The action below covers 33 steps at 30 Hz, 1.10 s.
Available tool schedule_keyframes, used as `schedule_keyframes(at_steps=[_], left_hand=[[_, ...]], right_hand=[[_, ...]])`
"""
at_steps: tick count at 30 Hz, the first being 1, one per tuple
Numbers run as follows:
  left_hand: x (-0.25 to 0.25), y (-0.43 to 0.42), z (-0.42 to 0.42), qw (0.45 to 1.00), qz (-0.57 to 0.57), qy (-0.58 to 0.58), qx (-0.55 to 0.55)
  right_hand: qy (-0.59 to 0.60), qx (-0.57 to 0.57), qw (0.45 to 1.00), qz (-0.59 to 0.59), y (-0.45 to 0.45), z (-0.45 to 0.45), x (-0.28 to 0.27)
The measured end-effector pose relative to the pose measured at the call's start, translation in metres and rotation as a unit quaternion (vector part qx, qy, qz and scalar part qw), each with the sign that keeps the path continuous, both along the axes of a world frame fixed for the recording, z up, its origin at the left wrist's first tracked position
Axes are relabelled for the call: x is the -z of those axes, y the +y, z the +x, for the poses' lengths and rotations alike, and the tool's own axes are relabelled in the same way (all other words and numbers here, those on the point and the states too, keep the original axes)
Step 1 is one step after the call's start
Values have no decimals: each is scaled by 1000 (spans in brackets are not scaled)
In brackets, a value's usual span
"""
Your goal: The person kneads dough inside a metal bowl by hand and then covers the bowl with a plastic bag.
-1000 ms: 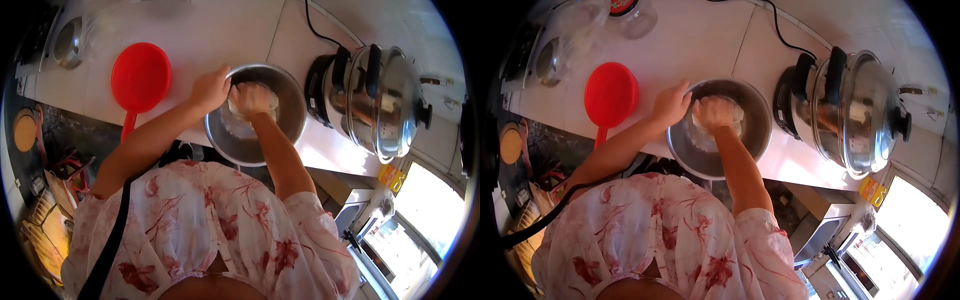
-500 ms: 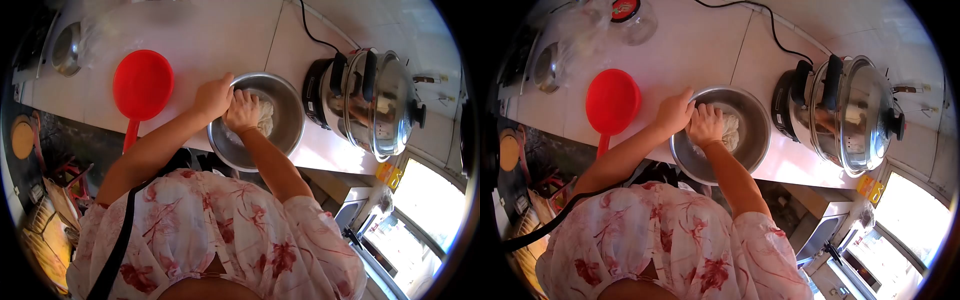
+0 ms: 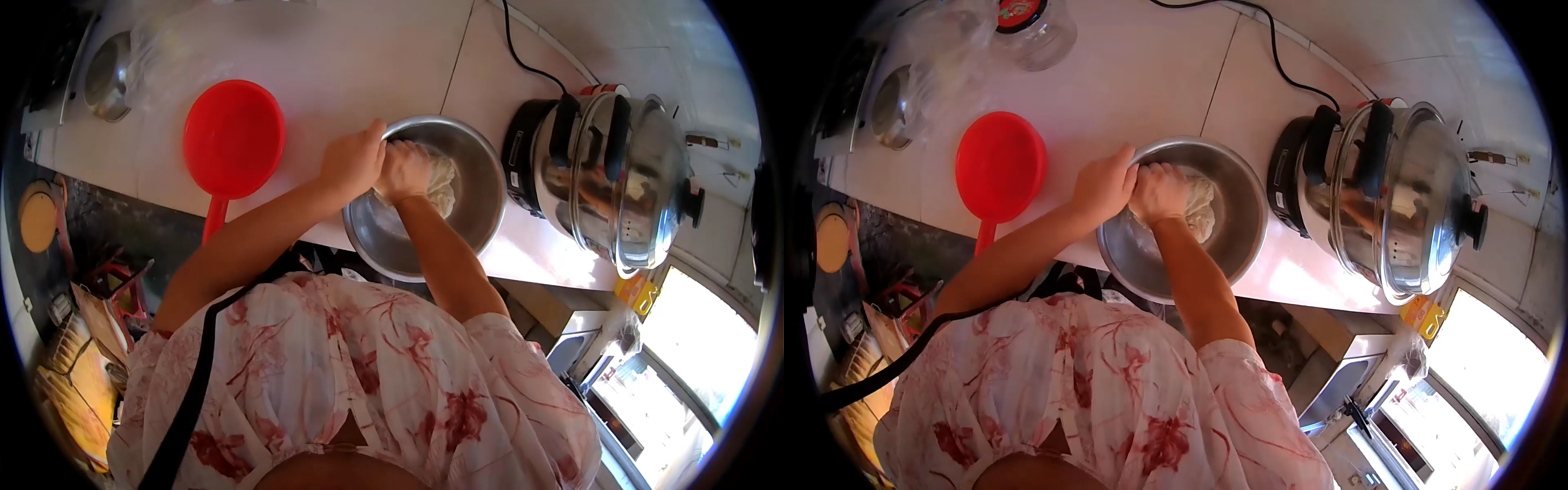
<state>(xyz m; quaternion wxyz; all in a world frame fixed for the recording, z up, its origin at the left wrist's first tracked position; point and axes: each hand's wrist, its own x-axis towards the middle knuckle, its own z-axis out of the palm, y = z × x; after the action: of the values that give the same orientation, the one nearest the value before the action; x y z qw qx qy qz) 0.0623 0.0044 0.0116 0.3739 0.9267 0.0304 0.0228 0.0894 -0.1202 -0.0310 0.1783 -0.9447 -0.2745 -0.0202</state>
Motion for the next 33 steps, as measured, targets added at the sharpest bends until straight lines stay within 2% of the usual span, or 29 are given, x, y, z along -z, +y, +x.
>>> schedule_keyframes(at_steps=[4, 7, 9, 12, 14, 16, 18, 20, 21, 28, 33], left_hand=[[2, 1, 5, 1000, 26, -12, 3], [0, 4, 9, 999, 46, -5, -3], [0, 3, 6, 999, 48, 10, -1], [0, 2, 6, 999, 53, -2, 0], [0, 1, 4, 998, 56, 0, -4], [0, 2, 5, 998, 59, 2, -9], [2, 1, 5, 999, 45, 8, -9], [-3, 1, 4, 999, 34, 22, 1], [-4, 2, 4, 999, 26, 36, 5], [-1, 3, 4, 1000, 18, 20, -2], [-2, 2, 2, 999, 3, 35, -7]], right_hand=[[-31, 40, 999, 17, 3, 0, 2], [-7, 32, 999, 14, -3, -1, -14], [173, 30, 982, 69, -21, -3, -43], [105, 33, 994, 4, -41, -10, -61], [117, 48, 992, -1, -48, -23, -60], [12, 25, 998, -58, -56, -42, -53], [54, 61, 993, -80, -60, -63, -53], [52, 21, 989, -137, -67, -78, -55], [14, 6, 993, -121, -65, -83, -51], [18, -54, 986, -158, -61, -68, -38], [-14, -122, 988, -89, -64, -57, -31]])
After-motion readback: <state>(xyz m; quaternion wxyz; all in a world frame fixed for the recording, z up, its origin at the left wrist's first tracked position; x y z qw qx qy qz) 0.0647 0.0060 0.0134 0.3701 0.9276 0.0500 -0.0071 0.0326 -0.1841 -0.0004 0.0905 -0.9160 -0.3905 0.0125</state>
